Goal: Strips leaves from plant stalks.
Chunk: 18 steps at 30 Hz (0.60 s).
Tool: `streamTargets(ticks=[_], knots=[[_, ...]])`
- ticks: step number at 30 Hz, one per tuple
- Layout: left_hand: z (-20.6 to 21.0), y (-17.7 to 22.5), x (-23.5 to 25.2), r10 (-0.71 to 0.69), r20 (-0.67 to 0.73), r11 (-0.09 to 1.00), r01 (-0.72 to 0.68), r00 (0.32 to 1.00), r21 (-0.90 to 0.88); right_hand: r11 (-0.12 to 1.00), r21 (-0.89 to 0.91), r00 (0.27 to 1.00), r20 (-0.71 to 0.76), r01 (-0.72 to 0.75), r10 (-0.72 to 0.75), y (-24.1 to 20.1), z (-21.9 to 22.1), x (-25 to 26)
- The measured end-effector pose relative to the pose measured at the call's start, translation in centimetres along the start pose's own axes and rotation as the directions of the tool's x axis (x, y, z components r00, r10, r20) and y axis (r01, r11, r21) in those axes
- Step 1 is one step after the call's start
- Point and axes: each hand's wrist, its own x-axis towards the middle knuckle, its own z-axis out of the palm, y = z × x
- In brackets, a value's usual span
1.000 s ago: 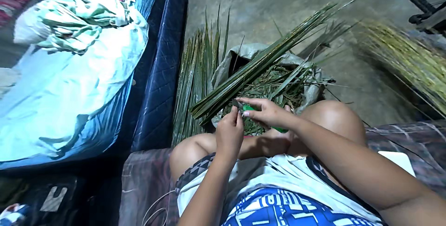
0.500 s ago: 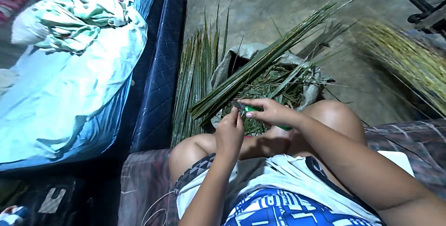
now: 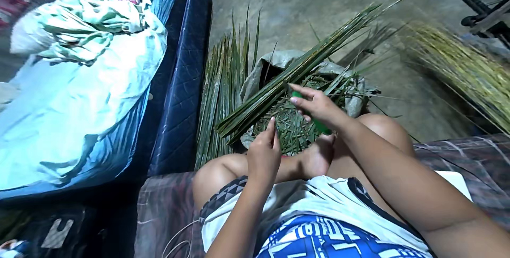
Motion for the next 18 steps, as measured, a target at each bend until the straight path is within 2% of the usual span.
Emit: streamTargets(ticks=[2, 3, 6, 9, 13, 18], knots=[[0.0, -0.1, 0.0, 0.004, -0.014, 1.000, -0.004, 1.000, -0.030, 0.999, 0.026, 0.999, -0.036, 0.027, -0.027, 0.1, -0.6, 0.1], [0.1, -0.3, 0.2, -0.002, -0.017, 0.998, 0.001, 1.000, -0.059, 0.999, 0.032, 1.000, -0.004, 0.019, -0.019, 0.0, -0.6, -0.1], [-0.3, -0.7, 0.7, -0.075, 0.023, 0.966, 0.078, 0.997, -0.247, 1.000, -0.007, 0.969, 0.247, -0.010, 0.011, 0.0, 0.4, -1.2], [-0.8, -0.6, 1.0, -0.171, 0.126, 0.815, 0.212, 0.977, -0.539, 0.998, -0.056, 0.926, 0.377, 0.002, 0.020, 0.4, 1.8, -1.8], [-1.6, -0.2, 1.2, -0.208, 0.255, 0.602, 0.329, 0.944, -0.727, 0.999, -0.048, 0.939, 0.344, -0.002, 0.018, -0.1, 2.0, -1.7], [-1.8, -0.3, 1.1, -0.161, 0.318, 0.540, 0.353, 0.934, -0.764, 0.996, 0.083, 0.981, 0.190, 0.018, -0.033, -0.3, 0.8, -1.1]])
